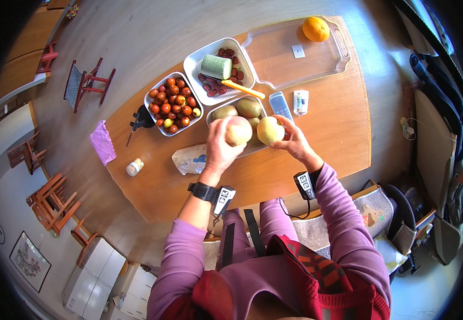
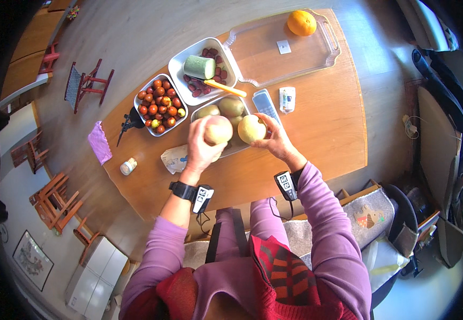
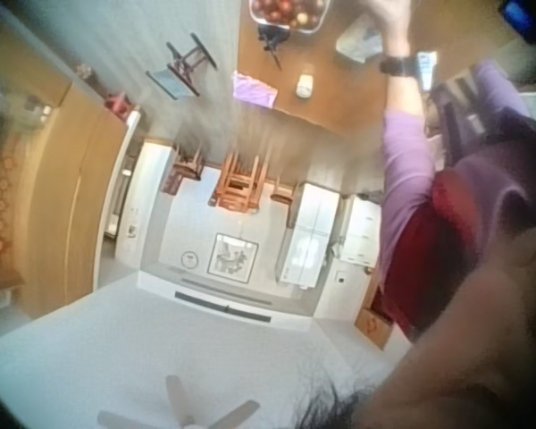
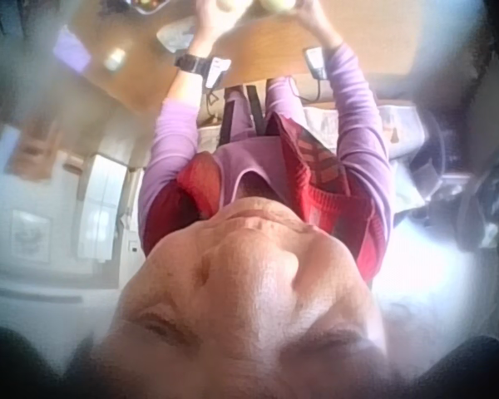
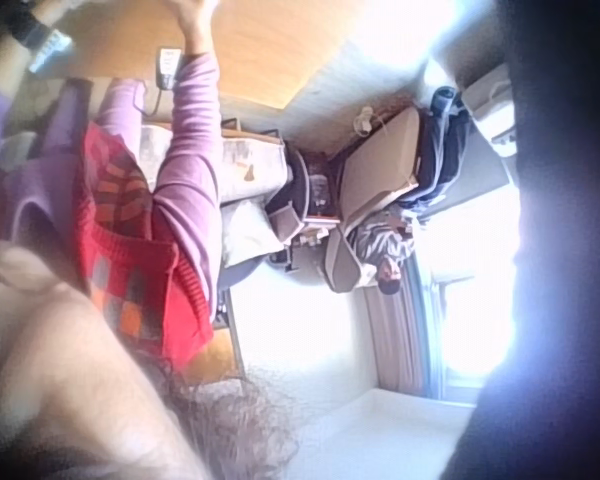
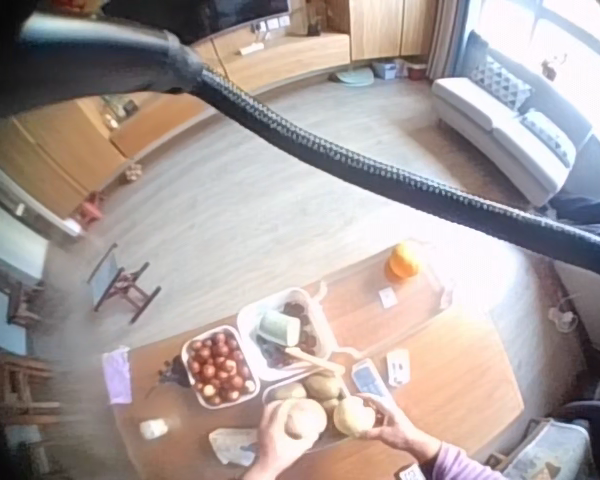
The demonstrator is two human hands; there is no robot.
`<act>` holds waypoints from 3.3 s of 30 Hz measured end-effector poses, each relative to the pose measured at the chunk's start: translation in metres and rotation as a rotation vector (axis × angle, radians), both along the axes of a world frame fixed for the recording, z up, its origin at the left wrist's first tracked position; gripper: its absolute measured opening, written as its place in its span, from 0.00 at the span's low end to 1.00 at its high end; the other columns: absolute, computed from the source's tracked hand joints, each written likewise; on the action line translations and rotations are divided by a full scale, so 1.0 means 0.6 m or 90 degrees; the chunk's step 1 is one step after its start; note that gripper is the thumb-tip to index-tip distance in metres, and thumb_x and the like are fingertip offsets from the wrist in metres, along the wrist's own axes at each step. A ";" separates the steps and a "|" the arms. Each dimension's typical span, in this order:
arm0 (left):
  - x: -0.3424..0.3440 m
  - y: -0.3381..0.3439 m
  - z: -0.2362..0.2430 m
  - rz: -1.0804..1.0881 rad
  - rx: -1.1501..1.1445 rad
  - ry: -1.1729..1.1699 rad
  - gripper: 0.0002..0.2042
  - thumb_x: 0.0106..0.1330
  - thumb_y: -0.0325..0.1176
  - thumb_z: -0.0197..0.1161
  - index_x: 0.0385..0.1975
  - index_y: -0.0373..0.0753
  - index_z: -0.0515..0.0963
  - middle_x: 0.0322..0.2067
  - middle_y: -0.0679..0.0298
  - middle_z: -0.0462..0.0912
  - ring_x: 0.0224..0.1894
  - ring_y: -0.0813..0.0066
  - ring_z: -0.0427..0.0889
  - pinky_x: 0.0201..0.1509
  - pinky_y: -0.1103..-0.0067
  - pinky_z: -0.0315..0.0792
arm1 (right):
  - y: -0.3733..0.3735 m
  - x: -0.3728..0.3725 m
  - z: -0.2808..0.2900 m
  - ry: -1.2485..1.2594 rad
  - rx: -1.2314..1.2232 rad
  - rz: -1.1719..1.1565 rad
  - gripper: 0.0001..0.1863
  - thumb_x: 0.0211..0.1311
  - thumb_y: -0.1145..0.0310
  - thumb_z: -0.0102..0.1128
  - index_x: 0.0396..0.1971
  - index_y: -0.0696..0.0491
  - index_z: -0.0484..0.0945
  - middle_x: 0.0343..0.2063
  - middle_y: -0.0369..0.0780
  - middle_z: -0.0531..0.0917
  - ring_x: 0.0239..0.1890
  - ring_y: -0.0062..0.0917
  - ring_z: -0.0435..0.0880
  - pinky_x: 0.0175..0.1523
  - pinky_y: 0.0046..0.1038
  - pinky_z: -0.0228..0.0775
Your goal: The person carries a container of small red fruits to a table, then returns to the kitchen to wash a plastic lid and a bowl of apples and pears in the sink. They scrub the lid with a sponge and rinse the fruits under running water.
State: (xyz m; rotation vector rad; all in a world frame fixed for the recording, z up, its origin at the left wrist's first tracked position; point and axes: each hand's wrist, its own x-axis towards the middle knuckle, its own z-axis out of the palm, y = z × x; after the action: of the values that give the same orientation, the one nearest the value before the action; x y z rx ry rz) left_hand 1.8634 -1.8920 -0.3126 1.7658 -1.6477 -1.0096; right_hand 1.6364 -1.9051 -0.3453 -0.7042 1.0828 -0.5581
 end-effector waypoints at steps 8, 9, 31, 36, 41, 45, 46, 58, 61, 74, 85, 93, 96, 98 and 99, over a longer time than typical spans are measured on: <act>0.077 0.019 -0.013 0.357 0.165 0.457 0.30 0.49 0.33 0.68 0.52 0.34 0.62 0.47 0.61 0.70 0.48 0.73 0.71 0.53 0.76 0.67 | -0.009 0.059 0.013 0.123 -0.237 0.131 0.40 0.33 0.75 0.70 0.54 0.51 0.64 0.44 0.42 0.67 0.48 0.31 0.70 0.52 0.28 0.66; 0.081 0.022 -0.016 0.361 0.179 0.485 0.29 0.50 0.35 0.67 0.51 0.34 0.63 0.46 0.61 0.70 0.47 0.73 0.71 0.52 0.76 0.67 | -0.010 0.071 0.015 0.131 -0.261 0.145 0.40 0.31 0.74 0.70 0.53 0.51 0.65 0.45 0.43 0.68 0.48 0.35 0.70 0.52 0.29 0.65; 0.096 0.004 -0.016 0.223 0.282 0.564 0.36 0.41 0.31 0.72 0.54 0.34 0.62 0.48 0.60 0.70 0.50 0.71 0.70 0.56 0.74 0.65 | -0.230 -0.125 -0.061 0.613 -0.470 -0.068 0.28 0.43 0.61 0.68 0.46 0.53 0.70 0.39 0.45 0.70 0.34 0.30 0.74 0.40 0.30 0.69; 0.092 -0.019 -0.005 0.144 0.282 0.496 0.38 0.44 0.31 0.70 0.57 0.33 0.59 0.50 0.59 0.68 0.52 0.71 0.69 0.56 0.74 0.64 | -0.371 -0.184 -0.116 0.818 -0.437 -0.055 0.45 0.37 0.46 0.69 0.54 0.53 0.62 0.48 0.51 0.66 0.49 0.40 0.69 0.52 0.37 0.63; 0.109 -0.015 -0.006 0.138 0.286 0.430 0.41 0.44 0.31 0.68 0.61 0.36 0.54 0.54 0.58 0.63 0.56 0.70 0.64 0.61 0.74 0.59 | -0.453 -0.170 -0.171 0.719 -0.463 -0.067 0.54 0.32 0.48 0.72 0.59 0.55 0.53 0.49 0.52 0.67 0.52 0.41 0.67 0.56 0.36 0.60; 0.104 -0.007 -0.011 0.150 0.288 0.449 0.42 0.44 0.32 0.68 0.61 0.36 0.52 0.55 0.57 0.62 0.57 0.69 0.63 0.61 0.74 0.57 | -0.462 -0.151 -0.201 0.755 -0.456 -0.054 0.50 0.31 0.50 0.73 0.55 0.55 0.58 0.47 0.48 0.70 0.51 0.38 0.68 0.54 0.35 0.61; 0.101 -0.005 -0.010 0.159 0.288 0.455 0.42 0.44 0.33 0.68 0.61 0.36 0.52 0.55 0.57 0.62 0.57 0.69 0.62 0.61 0.73 0.57 | -0.454 -0.148 -0.199 0.786 -0.463 -0.062 0.49 0.31 0.50 0.73 0.54 0.55 0.59 0.46 0.48 0.70 0.50 0.38 0.69 0.53 0.36 0.62; 0.087 -0.003 -0.007 0.172 0.227 0.417 0.42 0.47 0.38 0.68 0.61 0.36 0.52 0.53 0.57 0.63 0.55 0.69 0.64 0.60 0.75 0.59 | -0.040 -0.119 0.008 0.266 -0.288 0.066 0.41 0.32 0.67 0.75 0.51 0.56 0.63 0.43 0.43 0.72 0.48 0.29 0.70 0.52 0.29 0.66; 0.087 0.004 -0.013 0.200 0.247 0.406 0.42 0.44 0.30 0.70 0.61 0.38 0.52 0.53 0.57 0.63 0.54 0.69 0.66 0.58 0.76 0.62 | 0.086 -0.088 0.025 0.314 -0.319 0.250 0.44 0.26 0.66 0.74 0.51 0.57 0.63 0.45 0.49 0.69 0.48 0.40 0.68 0.54 0.35 0.62; 0.071 0.030 0.009 0.198 0.199 0.404 0.37 0.41 0.26 0.71 0.55 0.36 0.60 0.48 0.60 0.69 0.50 0.72 0.71 0.55 0.77 0.66 | 0.201 0.115 -0.080 0.345 -0.688 0.524 0.31 0.48 0.70 0.49 0.57 0.47 0.59 0.53 0.51 0.62 0.56 0.46 0.62 0.55 0.43 0.60; 0.049 -0.006 -0.001 0.081 0.165 0.255 0.41 0.44 0.32 0.70 0.60 0.36 0.54 0.52 0.54 0.66 0.53 0.68 0.67 0.57 0.74 0.63 | 0.214 0.083 -0.044 0.405 -0.603 0.475 0.33 0.47 0.72 0.51 0.59 0.45 0.58 0.56 0.52 0.59 0.58 0.46 0.59 0.58 0.43 0.56; 0.049 -0.003 -0.008 0.084 0.159 0.266 0.47 0.40 0.28 0.72 0.62 0.37 0.49 0.56 0.53 0.61 0.58 0.66 0.62 0.61 0.73 0.59 | 0.181 0.024 -0.003 0.384 -0.544 0.299 0.32 0.42 0.69 0.64 0.52 0.54 0.65 0.48 0.50 0.67 0.49 0.44 0.67 0.53 0.38 0.61; 0.054 -0.002 -0.014 0.092 0.155 0.236 0.46 0.40 0.29 0.72 0.62 0.38 0.50 0.55 0.54 0.60 0.57 0.65 0.62 0.61 0.72 0.58 | 0.137 -0.019 0.000 0.434 -0.524 0.141 0.24 0.40 0.75 0.65 0.42 0.56 0.70 0.41 0.48 0.71 0.44 0.43 0.70 0.48 0.37 0.66; 0.057 -0.002 -0.015 0.104 0.167 0.285 0.46 0.40 0.31 0.72 0.62 0.38 0.51 0.54 0.55 0.60 0.57 0.65 0.62 0.61 0.72 0.58 | 0.081 -0.056 -0.021 0.463 -0.454 -0.034 0.16 0.43 0.77 0.64 0.35 0.58 0.71 0.34 0.43 0.74 0.34 0.33 0.75 0.37 0.28 0.70; 0.058 -0.001 -0.015 0.099 0.168 0.277 0.46 0.41 0.31 0.72 0.62 0.38 0.51 0.54 0.55 0.60 0.56 0.65 0.62 0.60 0.72 0.58 | 0.046 -0.073 -0.038 0.467 -0.362 -0.141 0.12 0.50 0.73 0.62 0.34 0.59 0.71 0.29 0.42 0.76 0.29 0.25 0.76 0.32 0.24 0.69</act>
State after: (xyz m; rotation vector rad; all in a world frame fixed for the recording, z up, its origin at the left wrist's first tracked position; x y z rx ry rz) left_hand 1.8981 -1.8927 -0.3219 1.6503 -1.1331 -1.4661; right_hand 1.5925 -1.8778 -0.3678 -1.3598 1.7205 -0.8441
